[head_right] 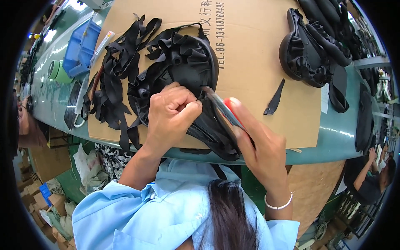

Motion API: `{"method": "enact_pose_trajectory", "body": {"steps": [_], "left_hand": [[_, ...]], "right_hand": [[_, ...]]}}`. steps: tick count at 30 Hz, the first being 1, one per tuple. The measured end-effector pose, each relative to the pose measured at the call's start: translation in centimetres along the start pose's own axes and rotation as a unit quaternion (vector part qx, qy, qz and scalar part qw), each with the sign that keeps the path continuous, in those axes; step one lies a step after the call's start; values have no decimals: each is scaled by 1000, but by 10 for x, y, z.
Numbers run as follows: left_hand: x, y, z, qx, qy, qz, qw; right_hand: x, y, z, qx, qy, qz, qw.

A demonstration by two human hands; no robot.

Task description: Trim excess material from the edges of bicycle saddles using a utility knife.

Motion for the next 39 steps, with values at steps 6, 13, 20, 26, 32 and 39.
{"method": "enact_pose_trajectory", "body": {"steps": [6, 13, 20, 26, 32, 39], "left_hand": [[2, -3, 3, -19, -25, -7, 999], [6, -13, 7, -275, -71, -68, 956], [8, -32, 10, -515, 30, -151, 843], [19, -30, -2, -781, 98, -99, 609], [-32, 45, 20, -170, -396, 197, 881], [2, 20, -3, 142, -313, 288, 894]], "right_hand": [[1, 15, 5, -47, -84, -3, 995], [-40, 25, -13, -117, -218, 109, 963], [-113, 6, 3, -91, 1, 147, 985], [-151, 36, 36, -106, 154, 21, 982], [-149, 61, 6, 163, 245, 198, 935], [-100, 29, -7, 15, 201, 36, 979]]}}
Point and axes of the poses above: each hand's wrist, its own x-axis towards the middle knuckle, its own z-axis out of the palm, y = z × x, the point moved 8 cm from there along x, towards the middle knuckle, and after that the axes turned 8 degrees about z, right-handed, at the moved point
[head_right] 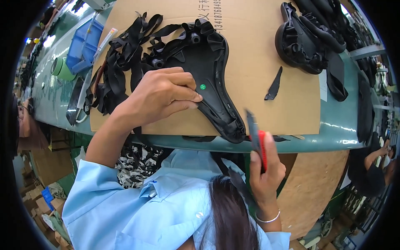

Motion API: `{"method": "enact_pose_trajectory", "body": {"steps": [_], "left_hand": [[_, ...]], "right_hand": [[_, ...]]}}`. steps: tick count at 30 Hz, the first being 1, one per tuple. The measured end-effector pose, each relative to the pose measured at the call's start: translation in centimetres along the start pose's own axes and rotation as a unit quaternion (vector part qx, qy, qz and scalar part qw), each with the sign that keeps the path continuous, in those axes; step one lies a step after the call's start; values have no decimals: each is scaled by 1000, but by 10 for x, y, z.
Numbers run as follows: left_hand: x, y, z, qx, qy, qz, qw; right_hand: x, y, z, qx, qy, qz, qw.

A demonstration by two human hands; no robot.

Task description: Trim excess material from the edges of bicycle saddles using a utility knife.

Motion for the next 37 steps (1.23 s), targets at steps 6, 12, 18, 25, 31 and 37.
{"method": "enact_pose_trajectory", "body": {"steps": [6, 12, 18, 25, 31, 37], "left_hand": [[6, -10, 5, -43, 20, -40, 998], [8, -14, 5, -40, 23, -50, 998], [4, -16, 2, -70, 35, -39, 996], [32, 7, 28, 30, 12, -74, 997], [74, -35, 50, -215, -28, -127, 968], [68, -50, 54, -327, -67, -267, 904]], "right_hand": [[11, -34, 28, -161, -115, -152, 968], [25, -50, 44, -327, -150, -208, 910], [38, -56, 9, -453, -226, -212, 836], [40, 7, -30, 81, -48, 202, 975], [17, 13, 30, 321, -111, 331, 881], [18, -1, 66, 361, -194, 402, 819]]}}
Point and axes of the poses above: each hand's wrist, its own x-axis towards the middle knuckle, its own z-axis out of the palm, y = z × x, the point moved 8 cm from there along x, towards the middle knuckle, and after that the axes turned 8 degrees about z, right-handed, at the moved point
